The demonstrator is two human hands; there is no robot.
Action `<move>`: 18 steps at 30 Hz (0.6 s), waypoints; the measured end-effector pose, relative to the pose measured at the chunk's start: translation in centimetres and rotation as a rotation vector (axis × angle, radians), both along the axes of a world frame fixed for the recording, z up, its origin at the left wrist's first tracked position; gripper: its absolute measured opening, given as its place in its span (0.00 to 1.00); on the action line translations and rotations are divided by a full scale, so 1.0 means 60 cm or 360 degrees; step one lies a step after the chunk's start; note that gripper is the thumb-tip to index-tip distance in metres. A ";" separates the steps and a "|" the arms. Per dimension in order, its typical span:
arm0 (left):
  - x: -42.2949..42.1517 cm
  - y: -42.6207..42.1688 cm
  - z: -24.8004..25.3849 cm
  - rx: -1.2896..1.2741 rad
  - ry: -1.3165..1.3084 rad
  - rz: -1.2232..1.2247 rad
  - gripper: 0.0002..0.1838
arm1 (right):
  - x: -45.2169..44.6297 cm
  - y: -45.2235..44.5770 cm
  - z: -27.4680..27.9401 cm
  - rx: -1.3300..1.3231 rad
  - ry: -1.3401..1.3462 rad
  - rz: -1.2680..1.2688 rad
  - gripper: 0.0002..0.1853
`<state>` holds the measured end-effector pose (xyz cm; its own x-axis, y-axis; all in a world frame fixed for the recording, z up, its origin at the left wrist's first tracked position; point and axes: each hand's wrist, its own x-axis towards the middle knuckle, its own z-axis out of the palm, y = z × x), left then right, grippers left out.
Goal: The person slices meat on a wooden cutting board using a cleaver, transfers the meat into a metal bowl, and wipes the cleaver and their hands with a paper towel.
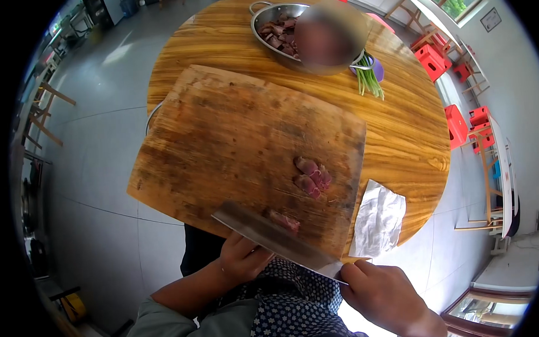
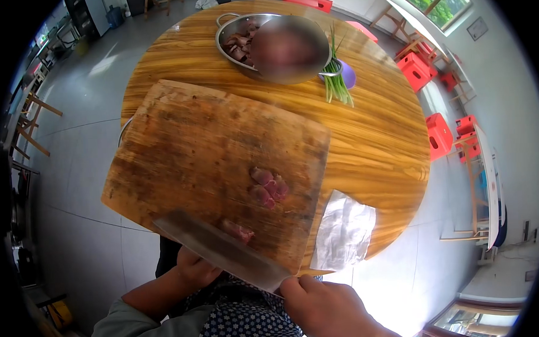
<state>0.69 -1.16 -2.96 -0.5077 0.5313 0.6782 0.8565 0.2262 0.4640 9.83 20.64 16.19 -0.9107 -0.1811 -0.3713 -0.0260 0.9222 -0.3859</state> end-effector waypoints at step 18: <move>-0.004 0.009 0.030 -0.0044 -0.0019 0.0057 0.13 | -0.016 0.016 0.023 -0.0051 -0.0431 -0.0142 0.05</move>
<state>0.47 -0.64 -1.18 -0.5349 0.5310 0.6572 0.8419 0.2695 0.4675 8.88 21.58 17.55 -0.7922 -0.1202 -0.5984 0.1626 0.9034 -0.3968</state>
